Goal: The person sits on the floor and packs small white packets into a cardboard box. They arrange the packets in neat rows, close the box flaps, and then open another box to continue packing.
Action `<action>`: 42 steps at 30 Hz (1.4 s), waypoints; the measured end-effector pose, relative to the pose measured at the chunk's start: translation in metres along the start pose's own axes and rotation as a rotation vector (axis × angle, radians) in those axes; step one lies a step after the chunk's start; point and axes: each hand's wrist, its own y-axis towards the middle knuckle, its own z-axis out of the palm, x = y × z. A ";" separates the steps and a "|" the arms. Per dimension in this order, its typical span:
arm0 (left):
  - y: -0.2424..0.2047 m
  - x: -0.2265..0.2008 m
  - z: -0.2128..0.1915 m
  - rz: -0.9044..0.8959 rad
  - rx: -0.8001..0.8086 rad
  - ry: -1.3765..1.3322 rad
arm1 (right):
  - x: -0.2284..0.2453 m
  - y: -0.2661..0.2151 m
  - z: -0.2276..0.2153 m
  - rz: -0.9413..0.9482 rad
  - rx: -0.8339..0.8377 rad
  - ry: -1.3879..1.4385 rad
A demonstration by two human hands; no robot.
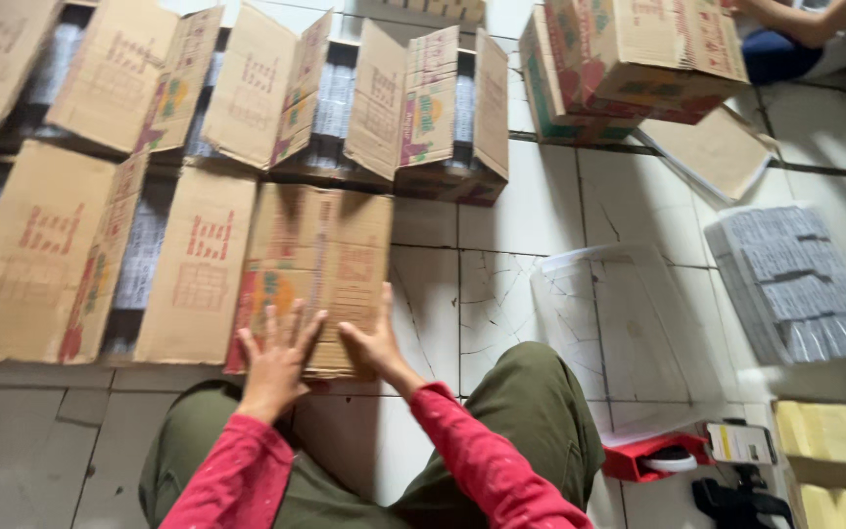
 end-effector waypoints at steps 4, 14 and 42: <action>-0.001 0.016 0.009 0.024 -0.017 -0.020 | 0.027 0.009 -0.006 -0.003 -0.040 -0.213; 0.002 0.026 0.044 -0.017 -0.168 0.069 | 0.053 -0.012 -0.248 0.000 -0.248 -1.162; -0.004 0.016 0.022 0.052 -0.183 -0.160 | 0.271 -0.409 -0.366 0.596 -1.257 -1.171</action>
